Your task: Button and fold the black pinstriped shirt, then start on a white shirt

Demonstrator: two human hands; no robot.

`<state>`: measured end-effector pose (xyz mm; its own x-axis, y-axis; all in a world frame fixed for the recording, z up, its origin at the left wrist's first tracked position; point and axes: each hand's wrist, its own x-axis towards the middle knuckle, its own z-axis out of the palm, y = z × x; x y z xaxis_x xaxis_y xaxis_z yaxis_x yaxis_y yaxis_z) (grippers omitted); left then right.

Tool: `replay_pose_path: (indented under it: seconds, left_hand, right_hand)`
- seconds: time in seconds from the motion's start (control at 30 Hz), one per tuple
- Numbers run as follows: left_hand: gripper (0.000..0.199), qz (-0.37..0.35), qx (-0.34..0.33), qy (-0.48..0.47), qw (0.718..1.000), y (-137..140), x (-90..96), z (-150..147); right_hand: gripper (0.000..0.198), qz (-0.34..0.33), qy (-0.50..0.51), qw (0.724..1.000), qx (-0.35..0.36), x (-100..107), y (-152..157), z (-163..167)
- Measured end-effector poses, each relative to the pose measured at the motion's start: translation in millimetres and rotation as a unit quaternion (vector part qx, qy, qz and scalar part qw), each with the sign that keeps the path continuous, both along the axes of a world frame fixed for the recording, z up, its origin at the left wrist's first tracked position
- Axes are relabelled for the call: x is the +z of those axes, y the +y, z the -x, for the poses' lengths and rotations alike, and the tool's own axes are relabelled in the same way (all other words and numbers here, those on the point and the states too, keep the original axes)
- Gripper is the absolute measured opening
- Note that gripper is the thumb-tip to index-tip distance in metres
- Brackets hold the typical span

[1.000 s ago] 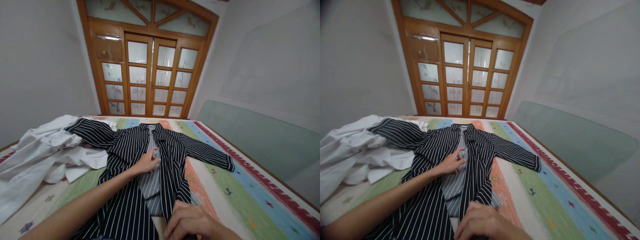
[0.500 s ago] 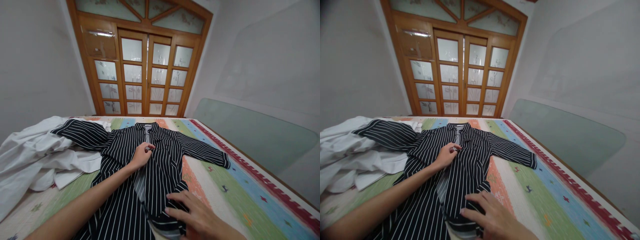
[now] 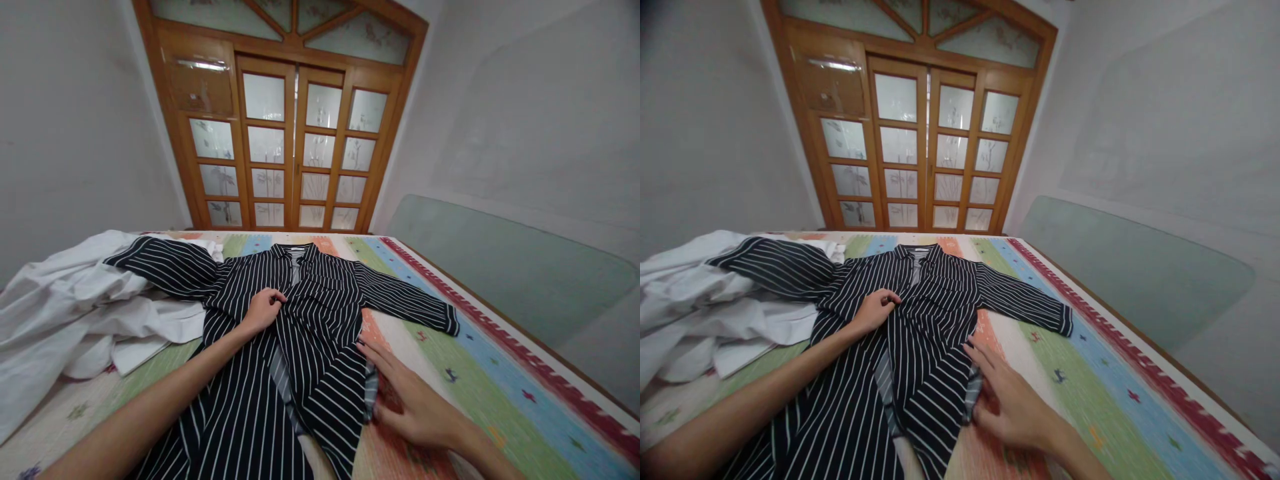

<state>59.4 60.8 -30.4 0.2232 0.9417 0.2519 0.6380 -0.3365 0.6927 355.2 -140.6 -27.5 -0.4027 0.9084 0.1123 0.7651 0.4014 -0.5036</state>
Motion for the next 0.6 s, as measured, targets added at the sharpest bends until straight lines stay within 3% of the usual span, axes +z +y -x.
replay_pose_path:
  seconds: [0.1, 0.23, 0.4, 0.6]
  left_hand:
    - [0.027, -0.008, -0.028, 0.015, 0.999, -1.8, -5.4, 2.6]
    - [0.028, -0.046, -0.079, 0.039, 0.995, -4.6, -7.6, 7.7]
    - [0.028, -0.074, -0.121, 0.09, 0.986, -5.8, -13.9, 11.1]
    - [0.031, -0.108, -0.139, 0.11, 0.978, -8.8, -21.4, 11.3]
  right_hand:
    - [0.078, 0.053, 0.039, 0.998, -0.012, 3.4, 11.9, -4.4]
    - [0.054, 0.114, 0.084, 0.99, -0.013, 6.4, 25.9, -5.1]
    - [0.054, 0.048, 0.087, 0.995, -0.019, 6.6, 34.3, 4.2]
    - [0.027, -0.025, 0.056, 0.997, -0.051, 19.4, 28.1, 2.3]
